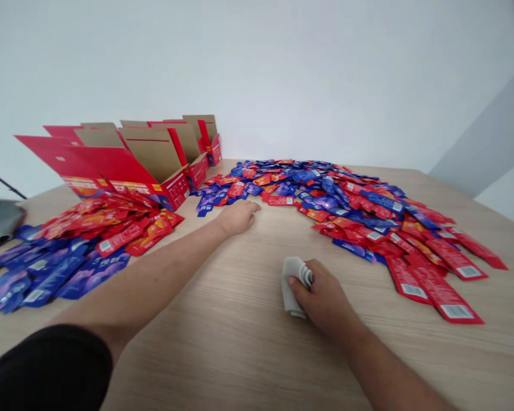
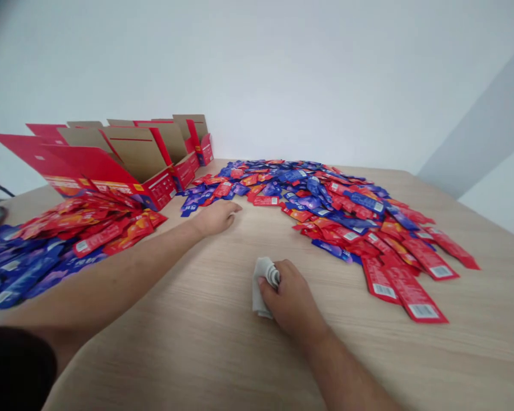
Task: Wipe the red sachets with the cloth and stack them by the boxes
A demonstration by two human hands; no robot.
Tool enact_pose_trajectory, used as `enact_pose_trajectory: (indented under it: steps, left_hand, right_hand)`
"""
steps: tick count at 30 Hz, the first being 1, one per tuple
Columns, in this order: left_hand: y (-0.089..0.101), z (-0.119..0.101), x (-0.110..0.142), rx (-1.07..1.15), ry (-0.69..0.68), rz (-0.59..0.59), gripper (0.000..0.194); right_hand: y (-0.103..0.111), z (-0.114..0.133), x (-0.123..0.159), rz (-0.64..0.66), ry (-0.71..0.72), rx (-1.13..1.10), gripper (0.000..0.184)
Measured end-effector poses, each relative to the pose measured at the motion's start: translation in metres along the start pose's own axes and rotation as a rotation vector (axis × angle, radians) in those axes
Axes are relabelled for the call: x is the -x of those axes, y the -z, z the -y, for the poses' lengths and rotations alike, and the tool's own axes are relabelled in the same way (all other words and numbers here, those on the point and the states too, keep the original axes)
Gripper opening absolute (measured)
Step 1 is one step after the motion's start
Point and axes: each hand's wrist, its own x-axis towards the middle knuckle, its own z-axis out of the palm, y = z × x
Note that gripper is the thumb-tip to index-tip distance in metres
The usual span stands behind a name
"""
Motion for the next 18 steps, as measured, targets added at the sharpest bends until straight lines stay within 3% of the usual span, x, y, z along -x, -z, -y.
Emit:
enact_pose_trajectory:
  steps: [5, 9, 11, 15, 18]
  left_hand:
    - [-0.032, -0.026, -0.091, -0.032, 0.073, 0.006, 0.047]
    - [-0.049, -0.033, -0.132, -0.078, 0.116, 0.027, 0.059]
    - [-0.056, -0.036, -0.141, -0.082, 0.110, 0.047, 0.065]
    - [-0.062, -0.043, -0.143, -0.038, 0.091, 0.063, 0.042]
    - [-0.055, -0.050, -0.126, 0.042, 0.115, 0.035, 0.028]
  right_hand:
    - [-0.005, -0.001, -0.001, 0.042, -0.009, -0.057, 0.005]
    - [-0.006, -0.001, -0.002, 0.080, -0.049, -0.102, 0.006]
    - [-0.006, 0.000, -0.002, 0.094, -0.060, -0.117, 0.007]
    - [-0.007, -0.001, -0.003, 0.102, -0.061, -0.117, 0.007]
    - [-0.008, -0.003, -0.003, 0.076, -0.044, -0.120, 0.007]
